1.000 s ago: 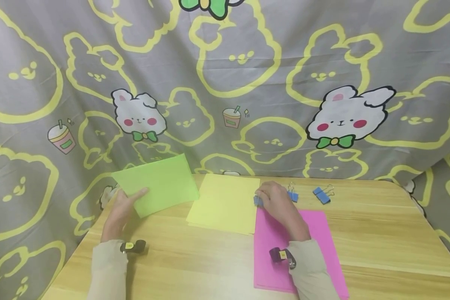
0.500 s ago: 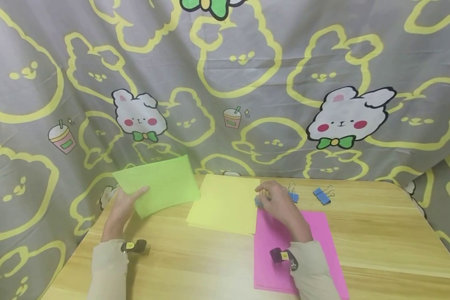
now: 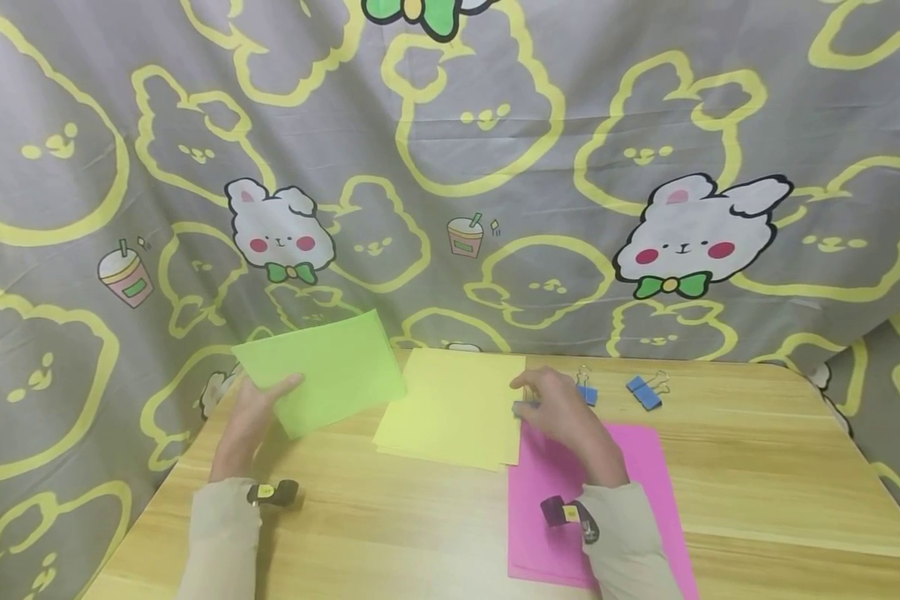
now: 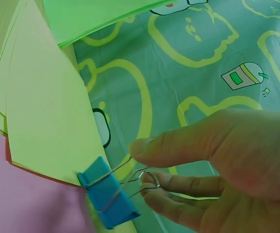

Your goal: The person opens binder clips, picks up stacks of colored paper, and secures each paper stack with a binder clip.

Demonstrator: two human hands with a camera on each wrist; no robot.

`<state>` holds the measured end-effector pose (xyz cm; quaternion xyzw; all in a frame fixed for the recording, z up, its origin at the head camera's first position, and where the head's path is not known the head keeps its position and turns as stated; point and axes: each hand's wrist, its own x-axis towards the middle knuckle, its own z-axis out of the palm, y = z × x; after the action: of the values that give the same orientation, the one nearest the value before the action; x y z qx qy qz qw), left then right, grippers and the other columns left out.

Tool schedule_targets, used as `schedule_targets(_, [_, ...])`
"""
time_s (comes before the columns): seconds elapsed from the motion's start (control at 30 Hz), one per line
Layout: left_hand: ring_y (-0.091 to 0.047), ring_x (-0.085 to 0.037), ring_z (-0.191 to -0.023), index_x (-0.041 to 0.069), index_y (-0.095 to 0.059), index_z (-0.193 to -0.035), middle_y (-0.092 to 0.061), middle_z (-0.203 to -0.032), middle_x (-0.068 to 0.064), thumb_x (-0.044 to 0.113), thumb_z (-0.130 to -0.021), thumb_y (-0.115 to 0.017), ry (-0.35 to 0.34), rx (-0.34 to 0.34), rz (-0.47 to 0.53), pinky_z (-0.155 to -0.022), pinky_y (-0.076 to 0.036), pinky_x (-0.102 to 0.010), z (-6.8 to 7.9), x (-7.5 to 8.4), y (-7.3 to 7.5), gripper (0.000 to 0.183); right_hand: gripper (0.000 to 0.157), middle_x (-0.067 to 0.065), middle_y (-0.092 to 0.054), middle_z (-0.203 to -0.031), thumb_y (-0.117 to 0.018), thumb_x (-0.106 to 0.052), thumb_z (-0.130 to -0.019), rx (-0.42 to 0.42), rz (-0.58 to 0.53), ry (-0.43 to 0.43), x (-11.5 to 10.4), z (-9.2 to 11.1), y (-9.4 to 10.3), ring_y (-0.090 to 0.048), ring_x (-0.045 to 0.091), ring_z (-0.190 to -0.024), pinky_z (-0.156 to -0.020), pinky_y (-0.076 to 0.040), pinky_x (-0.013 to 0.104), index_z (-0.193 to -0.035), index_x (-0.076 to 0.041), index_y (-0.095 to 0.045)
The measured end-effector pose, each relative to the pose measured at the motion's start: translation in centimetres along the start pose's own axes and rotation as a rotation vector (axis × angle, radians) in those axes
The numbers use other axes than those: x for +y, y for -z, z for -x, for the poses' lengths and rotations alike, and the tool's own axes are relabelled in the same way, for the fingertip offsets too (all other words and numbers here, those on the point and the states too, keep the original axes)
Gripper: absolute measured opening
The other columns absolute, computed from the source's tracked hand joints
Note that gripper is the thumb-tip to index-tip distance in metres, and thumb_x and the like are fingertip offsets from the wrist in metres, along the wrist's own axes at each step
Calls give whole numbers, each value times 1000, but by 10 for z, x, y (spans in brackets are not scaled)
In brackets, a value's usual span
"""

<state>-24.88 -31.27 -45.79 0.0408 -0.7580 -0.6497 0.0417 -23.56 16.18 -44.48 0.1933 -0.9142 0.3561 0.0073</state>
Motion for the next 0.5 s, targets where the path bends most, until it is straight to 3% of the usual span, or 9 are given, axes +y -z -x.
schedule_targets(0.2, [-57, -15, -106, 10, -51, -120, -61, -108, 3, 21, -97, -73, 19, -9, -10, -97, -47, -28, 0, -2, 0, 34, 40, 24, -69, -117, -78, 0, -86, -59, 21, -20, -1, 1, 1, -67, 42, -106, -88, -57, 53, -124, 7, -66])
schedule_targets(0.5, [-63, -13, -101, 6, -53, -124, -65, -109, 5, 13, -100, -69, -64, -67, -16, -88, -54, -28, 0, -4, 1, 30, 50, 24, -67, -111, -80, 5, -79, -44, 90, 11, -2, 1, -1, -67, 40, -103, -86, -58, 50, -126, 13, -63])
